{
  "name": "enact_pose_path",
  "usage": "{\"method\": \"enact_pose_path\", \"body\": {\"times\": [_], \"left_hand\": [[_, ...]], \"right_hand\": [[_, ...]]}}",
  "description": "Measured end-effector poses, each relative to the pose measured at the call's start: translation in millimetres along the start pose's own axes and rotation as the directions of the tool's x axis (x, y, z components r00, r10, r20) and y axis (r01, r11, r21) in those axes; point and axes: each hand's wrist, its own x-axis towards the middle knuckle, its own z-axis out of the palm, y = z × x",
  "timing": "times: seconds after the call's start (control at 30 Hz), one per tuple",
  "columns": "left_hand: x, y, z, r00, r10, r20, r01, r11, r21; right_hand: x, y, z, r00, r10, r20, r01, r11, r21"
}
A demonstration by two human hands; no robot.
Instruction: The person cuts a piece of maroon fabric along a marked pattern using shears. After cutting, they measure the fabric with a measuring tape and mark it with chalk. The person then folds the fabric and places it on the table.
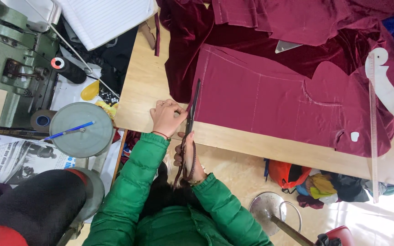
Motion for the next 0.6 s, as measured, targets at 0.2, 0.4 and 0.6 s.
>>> {"method": "enact_pose_path", "body": {"times": [0.2, 0.4, 0.6], "left_hand": [[1, -3, -3, 1.000, 0.010, 0.020, -0.010, 1.000, -0.027], [4, -10, -6, 0.999, 0.021, 0.040, -0.020, 0.999, -0.030], [5, -9, -9, 0.998, 0.025, 0.056, -0.023, 0.999, -0.043]], "right_hand": [[10, 10, -9, 0.999, -0.042, -0.004, 0.042, 0.999, 0.010], [15, 6, -8, 0.999, -0.036, -0.005, 0.037, 0.999, 0.017], [42, -19, -8, 1.000, -0.013, 0.023, 0.013, 1.000, 0.004]]}}
